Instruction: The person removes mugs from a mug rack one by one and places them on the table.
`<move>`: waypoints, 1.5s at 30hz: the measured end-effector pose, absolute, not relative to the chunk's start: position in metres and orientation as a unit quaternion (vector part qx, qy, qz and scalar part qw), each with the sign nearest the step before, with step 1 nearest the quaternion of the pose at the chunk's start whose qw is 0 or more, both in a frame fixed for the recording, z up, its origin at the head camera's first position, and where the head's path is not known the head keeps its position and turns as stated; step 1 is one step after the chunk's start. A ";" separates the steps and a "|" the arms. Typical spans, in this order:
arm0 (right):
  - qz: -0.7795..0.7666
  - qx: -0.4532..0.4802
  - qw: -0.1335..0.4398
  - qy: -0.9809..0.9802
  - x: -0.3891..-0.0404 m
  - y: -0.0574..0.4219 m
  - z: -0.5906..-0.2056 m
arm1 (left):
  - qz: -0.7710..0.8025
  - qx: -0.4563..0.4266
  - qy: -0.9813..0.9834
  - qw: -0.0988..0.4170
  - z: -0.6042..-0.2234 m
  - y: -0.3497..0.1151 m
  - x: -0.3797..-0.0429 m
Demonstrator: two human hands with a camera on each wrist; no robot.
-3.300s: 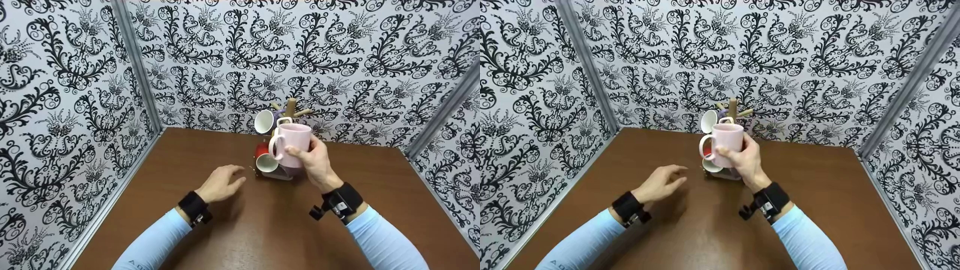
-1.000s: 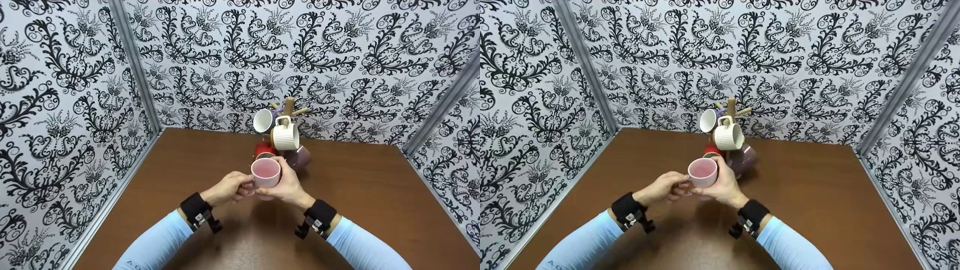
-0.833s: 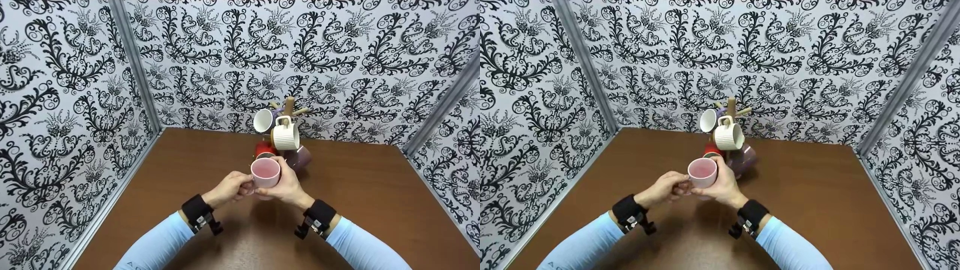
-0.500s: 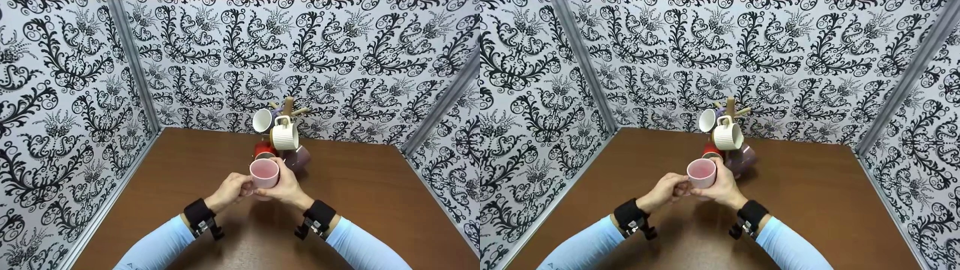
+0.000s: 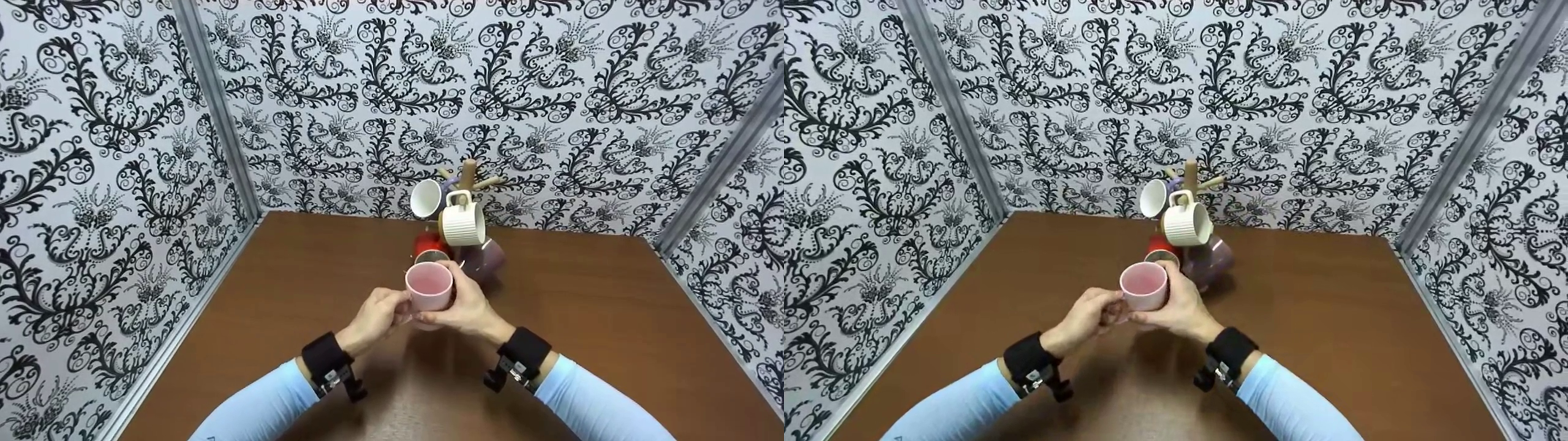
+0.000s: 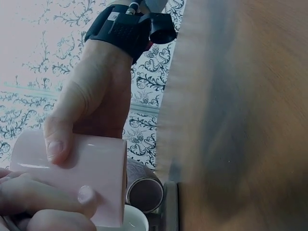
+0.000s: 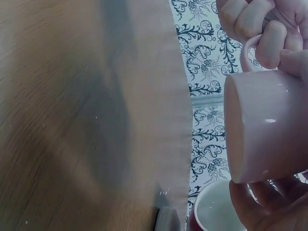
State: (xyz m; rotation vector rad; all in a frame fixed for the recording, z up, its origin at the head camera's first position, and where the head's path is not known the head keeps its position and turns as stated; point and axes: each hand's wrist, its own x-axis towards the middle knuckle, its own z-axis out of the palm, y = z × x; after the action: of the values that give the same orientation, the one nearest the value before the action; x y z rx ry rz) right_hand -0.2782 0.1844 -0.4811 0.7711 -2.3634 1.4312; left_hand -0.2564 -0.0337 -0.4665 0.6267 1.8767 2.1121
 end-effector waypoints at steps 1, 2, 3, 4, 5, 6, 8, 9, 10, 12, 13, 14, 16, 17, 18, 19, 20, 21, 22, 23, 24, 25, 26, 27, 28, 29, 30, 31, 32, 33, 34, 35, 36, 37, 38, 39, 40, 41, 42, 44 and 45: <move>0.494 0.269 0.133 -0.816 -0.278 0.185 -0.481 | 0.722 0.214 0.647 0.121 -0.467 -0.034 -0.256; 0.492 0.271 0.130 -0.817 -0.278 0.186 -0.481 | 0.716 0.212 0.654 0.118 -0.467 -0.035 -0.256; 0.491 0.276 0.128 -0.817 -0.277 0.187 -0.481 | 0.711 0.213 0.660 0.113 -0.467 -0.035 -0.255; 0.491 0.279 0.125 -0.815 -0.277 0.189 -0.480 | 0.706 0.216 0.666 0.107 -0.468 -0.036 -0.255; 0.492 0.281 0.123 -0.815 -0.277 0.190 -0.480 | 0.699 0.216 0.674 0.102 -0.468 -0.037 -0.256; 0.493 0.282 0.121 -0.814 -0.277 0.191 -0.479 | 0.691 0.217 0.683 0.095 -0.468 -0.038 -0.256; 0.499 0.282 0.116 -0.811 -0.278 0.193 -0.479 | 0.678 0.215 0.698 0.083 -0.468 -0.041 -0.256; 0.499 0.280 0.115 -0.812 -0.278 0.194 -0.479 | 0.675 0.214 0.702 0.077 -0.468 -0.042 -0.257; 0.503 0.279 0.113 -0.810 -0.278 0.195 -0.479 | 0.673 0.210 0.706 0.072 -0.468 -0.043 -0.257; 0.509 0.277 0.110 -0.807 -0.277 0.197 -0.479 | 0.674 0.202 0.708 0.064 -0.468 -0.045 -0.258; 0.512 0.276 0.109 -0.806 -0.277 0.198 -0.479 | 0.676 0.198 0.707 0.061 -0.468 -0.046 -0.258; 0.512 0.273 0.111 -0.807 -0.277 0.199 -0.479 | 0.679 0.196 0.705 0.057 -0.468 -0.047 -0.259; 0.520 0.267 0.108 -0.804 -0.276 0.200 -0.478 | 0.685 0.195 0.701 0.049 -0.468 -0.049 -0.260; 0.522 0.262 0.110 -0.804 -0.276 0.201 -0.478 | 0.688 0.196 0.697 0.046 -0.469 -0.050 -0.260; 0.527 0.256 0.111 -0.803 -0.276 0.201 -0.477 | 0.692 0.199 0.693 0.044 -0.470 -0.051 -0.261; 0.530 0.252 0.117 -0.801 -0.276 0.202 -0.477 | 0.695 0.202 0.688 0.043 -0.470 -0.052 -0.261; 0.534 0.247 0.124 -0.799 -0.276 0.202 -0.476 | 0.698 0.205 0.685 0.042 -0.470 -0.053 -0.261; 0.540 0.242 0.130 -0.795 -0.276 0.202 -0.476 | 0.696 0.206 0.687 0.039 -0.470 -0.054 -0.262; 0.542 0.237 0.139 -0.794 -0.277 0.203 -0.476 | 0.695 0.208 0.688 0.037 -0.471 -0.056 -0.262; 0.544 0.235 0.149 -0.792 -0.277 0.204 -0.477 | 0.691 0.208 0.691 0.035 -0.471 -0.057 -0.263; 0.545 0.234 0.157 -0.790 -0.278 0.205 -0.477 | 0.687 0.208 0.695 0.032 -0.472 -0.059 -0.263; 0.545 0.235 0.165 -0.788 -0.278 0.206 -0.478 | 0.683 0.205 0.701 0.028 -0.472 -0.060 -0.264; 0.545 0.235 0.170 -0.787 -0.278 0.207 -0.479 | 0.678 0.203 0.706 0.024 -0.472 -0.062 -0.264; 0.543 0.236 0.174 -0.787 -0.279 0.208 -0.480 | 0.673 0.201 0.712 0.018 -0.472 -0.064 -0.264; 0.540 0.237 0.178 -0.788 -0.279 0.209 -0.481 | 0.673 0.201 0.712 0.014 -0.472 -0.065 -0.265; 0.539 0.239 0.179 -0.788 -0.280 0.211 -0.482 | 0.673 0.200 0.712 0.009 -0.472 -0.067 -0.265; 0.536 0.238 0.180 -0.789 -0.280 0.212 -0.483 | 0.673 0.199 0.712 0.003 -0.472 -0.068 -0.266; 0.533 0.236 0.181 -0.792 -0.280 0.213 -0.483 | 0.675 0.198 0.711 -0.002 -0.472 -0.069 -0.266; 0.531 0.233 0.182 -0.794 -0.280 0.214 -0.484 | 0.675 0.197 0.711 -0.008 -0.472 -0.070 -0.267; 0.530 0.226 0.180 -0.797 -0.279 0.216 -0.484 | 0.675 0.195 0.712 -0.014 -0.472 -0.071 -0.268; 0.531 0.220 0.178 -0.799 -0.279 0.217 -0.484 | 0.676 0.195 0.711 -0.019 -0.472 -0.072 -0.268; 0.532 0.212 0.176 -0.800 -0.279 0.218 -0.484 | 0.676 0.192 0.711 -0.023 -0.472 -0.073 -0.269; 0.531 0.203 0.175 -0.804 -0.278 0.219 -0.483 | 0.675 0.189 0.712 -0.027 -0.473 -0.074 -0.269; 0.531 0.194 0.174 -0.806 -0.278 0.220 -0.483 | 0.675 0.188 0.713 -0.030 -0.473 -0.075 -0.270; 0.531 0.185 0.173 -0.809 -0.278 0.221 -0.483 | 0.675 0.186 0.713 -0.032 -0.473 -0.076 -0.270; 0.530 0.178 0.171 -0.811 -0.278 0.222 -0.483 | 0.676 0.184 0.713 -0.035 -0.473 -0.078 -0.271; 0.528 0.172 0.170 -0.814 -0.278 0.223 -0.483 | 0.676 0.181 0.713 -0.037 -0.473 -0.079 -0.271; 0.524 0.166 0.170 -0.818 -0.278 0.224 -0.483 | 0.675 0.178 0.715 -0.039 -0.473 -0.080 -0.271; 0.520 0.161 0.171 -0.822 -0.278 0.225 -0.483 | 0.675 0.174 0.716 -0.041 -0.473 -0.082 -0.272; 0.509 0.152 0.170 -0.830 -0.278 0.227 -0.483 | 0.674 0.164 0.719 -0.047 -0.473 -0.086 -0.272; 0.502 0.147 0.171 -0.835 -0.278 0.228 -0.483 | 0.674 0.156 0.721 -0.050 -0.473 -0.088 -0.272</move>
State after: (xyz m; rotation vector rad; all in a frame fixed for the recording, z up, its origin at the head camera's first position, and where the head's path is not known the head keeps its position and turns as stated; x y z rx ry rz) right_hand -0.2784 0.2284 -0.4827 0.4166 -2.3712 1.4258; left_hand -0.2723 -0.0879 -0.4728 0.5052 2.3398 2.1865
